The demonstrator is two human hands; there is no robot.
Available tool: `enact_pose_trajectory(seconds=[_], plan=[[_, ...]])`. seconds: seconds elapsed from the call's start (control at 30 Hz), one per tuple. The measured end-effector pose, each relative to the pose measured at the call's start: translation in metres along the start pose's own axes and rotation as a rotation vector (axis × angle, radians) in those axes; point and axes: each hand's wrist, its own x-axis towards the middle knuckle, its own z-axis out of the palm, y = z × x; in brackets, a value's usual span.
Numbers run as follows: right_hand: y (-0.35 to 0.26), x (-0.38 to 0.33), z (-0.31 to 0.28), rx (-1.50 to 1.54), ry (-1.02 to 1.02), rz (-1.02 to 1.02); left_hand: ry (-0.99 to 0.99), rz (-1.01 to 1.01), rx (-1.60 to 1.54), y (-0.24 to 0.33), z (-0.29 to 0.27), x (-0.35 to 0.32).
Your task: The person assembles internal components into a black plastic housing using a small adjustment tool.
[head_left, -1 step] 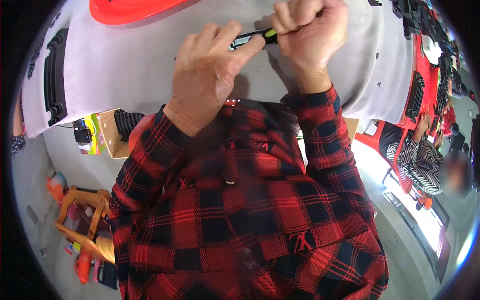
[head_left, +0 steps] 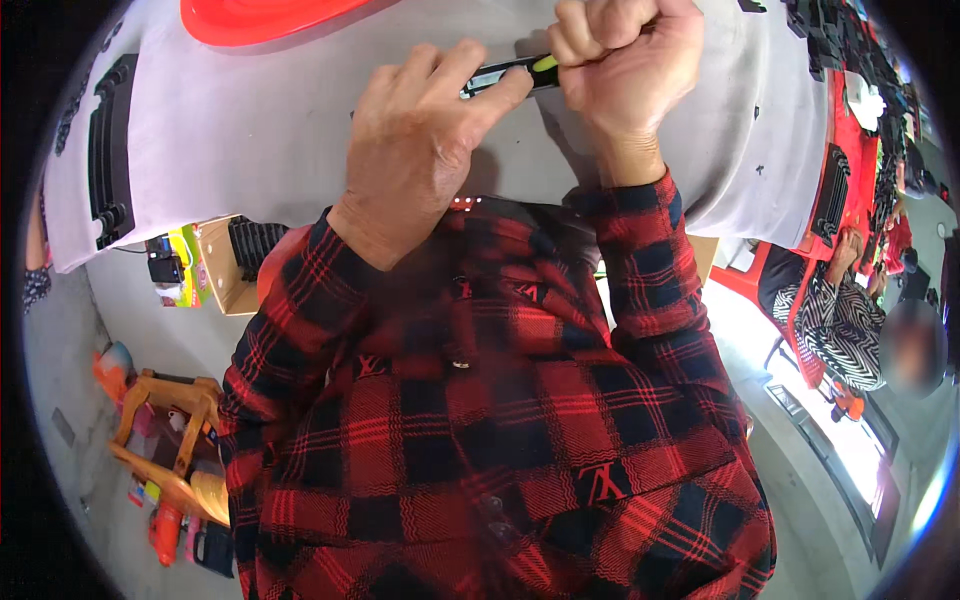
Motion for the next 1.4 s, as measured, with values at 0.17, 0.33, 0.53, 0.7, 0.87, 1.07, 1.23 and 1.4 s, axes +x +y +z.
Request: enact_pose_trajectory(seconds=[0.17, 0.33, 0.53, 0.7, 0.87, 1.07, 1.23, 1.4], plan=[[0.006, 0.004, -0.009, -0.099, -0.129, -0.042, -0.015, 0.0, 0.056, 0.001, -0.003, 0.0], [0.007, 0.002, -0.002, -0.174, -0.113, -0.082, -0.004, -0.002, 0.067, 0.002, -0.004, 0.0], [0.006, 0.001, 0.001, -0.202, -0.096, -0.071, 0.0, 0.006, 0.05, 0.001, -0.003, 0.001], [0.007, 0.001, 0.004, -0.226, -0.076, -0.092, -0.012, 0.017, 0.044, 0.001, -0.004, 0.002], [0.007, 0.001, 0.007, -0.251, -0.082, -0.098, -0.026, 0.013, 0.03, 0.001, -0.005, 0.002], [0.008, 0.001, 0.01, -0.185, -0.132, -0.098, -0.037, 0.024, 0.005, 0.0, -0.006, 0.001], [0.007, -0.001, 0.013, -0.314, -0.058, -0.071, -0.036, 0.037, 0.001, -0.002, -0.005, 0.001], [0.009, -0.005, 0.012, -0.566, -0.147, -0.137, -0.05, 0.042, -0.039, -0.004, -0.003, 0.002]])
